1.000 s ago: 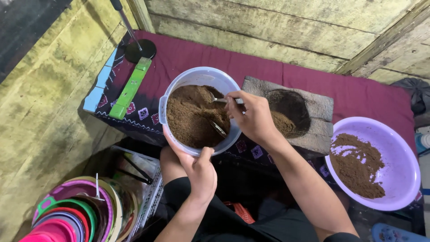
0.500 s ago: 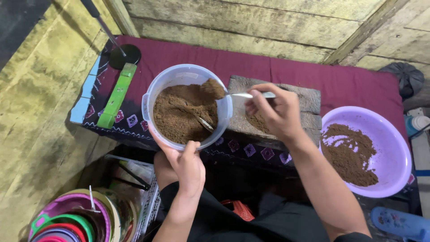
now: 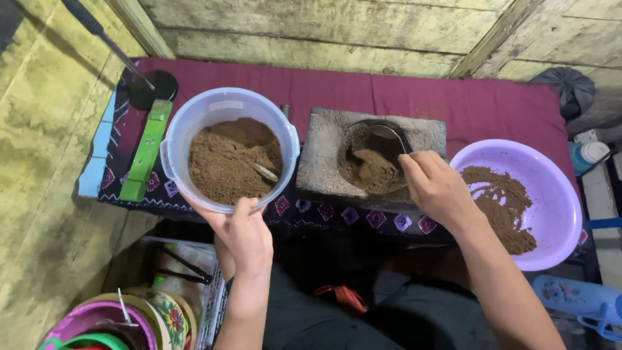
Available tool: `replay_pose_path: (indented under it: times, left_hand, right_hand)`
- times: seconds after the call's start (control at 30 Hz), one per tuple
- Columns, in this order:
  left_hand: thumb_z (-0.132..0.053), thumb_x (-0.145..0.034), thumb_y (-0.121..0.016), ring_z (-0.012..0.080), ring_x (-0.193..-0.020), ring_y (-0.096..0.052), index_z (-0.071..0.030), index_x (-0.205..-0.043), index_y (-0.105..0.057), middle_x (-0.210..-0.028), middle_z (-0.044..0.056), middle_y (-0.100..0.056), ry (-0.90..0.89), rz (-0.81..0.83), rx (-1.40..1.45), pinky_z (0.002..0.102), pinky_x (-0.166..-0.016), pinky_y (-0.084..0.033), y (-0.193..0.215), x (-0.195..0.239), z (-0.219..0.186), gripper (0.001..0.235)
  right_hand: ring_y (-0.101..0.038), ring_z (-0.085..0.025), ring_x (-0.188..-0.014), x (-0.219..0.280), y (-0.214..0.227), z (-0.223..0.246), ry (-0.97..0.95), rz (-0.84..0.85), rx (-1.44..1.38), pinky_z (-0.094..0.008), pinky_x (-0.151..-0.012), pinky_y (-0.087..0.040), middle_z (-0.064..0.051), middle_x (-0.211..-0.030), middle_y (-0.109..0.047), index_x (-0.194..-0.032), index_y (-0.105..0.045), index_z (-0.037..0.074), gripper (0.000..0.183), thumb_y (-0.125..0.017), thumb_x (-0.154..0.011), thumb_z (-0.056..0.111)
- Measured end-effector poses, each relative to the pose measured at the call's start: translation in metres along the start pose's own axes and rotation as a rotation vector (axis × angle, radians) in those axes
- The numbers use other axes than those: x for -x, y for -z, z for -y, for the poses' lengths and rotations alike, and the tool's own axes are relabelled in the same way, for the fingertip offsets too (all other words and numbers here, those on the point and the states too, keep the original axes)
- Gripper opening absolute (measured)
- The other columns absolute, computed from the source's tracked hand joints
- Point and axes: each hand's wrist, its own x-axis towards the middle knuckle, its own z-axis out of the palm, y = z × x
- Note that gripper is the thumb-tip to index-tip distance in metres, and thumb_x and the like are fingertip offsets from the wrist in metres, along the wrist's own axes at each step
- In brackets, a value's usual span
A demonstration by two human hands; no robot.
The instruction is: The person scoops brown powder from a plastic container into a stone mortar using a spoon, then grinds the powder with a pestle. They repeat this process, adding more powder and continuing to grind.
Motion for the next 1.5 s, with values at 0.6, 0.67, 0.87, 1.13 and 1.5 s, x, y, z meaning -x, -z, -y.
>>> replay_pose_path:
  times: [0.6, 0.67, 0.87, 1.13, 1.5]
  left_hand:
    - [0.022, -0.078, -0.048, 0.0566, -0.152, -0.006, -0.036, -0.161, -0.018, -0.171, 0.017, 0.012, 0.040, 0.139, 0.017, 0.089, -0.098, -0.031, 0.037, -0.091, 0.022, 0.105]
    - [0.021, -0.076, -0.050, 0.0580, -0.145, -0.020, -0.032, -0.159, -0.022, -0.168, 0.020, 0.005, 0.089, 0.119, 0.059, 0.090, -0.093, -0.034, 0.040, -0.106, 0.012, 0.103]
    - [0.018, -0.071, -0.058, 0.0575, -0.115, -0.048, -0.014, -0.152, -0.036, -0.150, 0.026, -0.014, 0.271, 0.097, 0.145, 0.090, -0.082, -0.047, 0.049, -0.143, -0.004, 0.089]
    - [0.001, -0.080, -0.073, 0.0481, -0.127, -0.047, -0.019, -0.151, -0.035, -0.141, 0.015, -0.027, 0.372, 0.156, 0.051, 0.084, -0.090, -0.049, 0.069, -0.165, 0.021, 0.083]
    - [-0.008, -0.097, -0.066, 0.0529, -0.152, -0.009, -0.014, -0.165, -0.002, -0.165, 0.038, -0.007, 0.060, 0.430, -0.472, 0.066, -0.121, -0.018, 0.104, -0.079, 0.096, 0.094]
  right_hand:
    - [-0.074, -0.032, -0.086, 0.005, 0.022, 0.012, -0.530, -0.125, -0.435, -0.037, -0.082, -0.056, -0.007, -0.088, -0.076, -0.109, -0.077, 0.006, 0.011, -0.069, -0.107, -0.002]
    - [-0.074, -0.030, -0.084, 0.000, 0.023, 0.019, -0.569, -0.120, -0.474, -0.037, -0.082, -0.056, -0.008, -0.085, -0.075, -0.110, -0.077, 0.005, 0.011, -0.070, -0.106, -0.002]
    - [-0.074, -0.029, -0.079, 0.006, 0.015, 0.025, -0.633, -0.073, -0.559, -0.038, -0.078, -0.056, -0.009, -0.079, -0.075, -0.111, -0.077, 0.005, 0.008, -0.070, -0.106, 0.003]
    - [-0.074, -0.029, -0.080, -0.010, 0.013, 0.027, -0.645, -0.032, -0.511, -0.037, -0.078, -0.057, -0.009, -0.079, -0.075, -0.111, -0.077, 0.007, 0.009, -0.069, -0.108, 0.006]
    - [-0.073, -0.032, -0.075, -0.026, 0.005, -0.001, -0.476, 0.305, -0.287, -0.040, -0.070, -0.058, -0.011, -0.076, -0.066, -0.108, -0.069, 0.006, 0.006, -0.064, -0.103, 0.005]
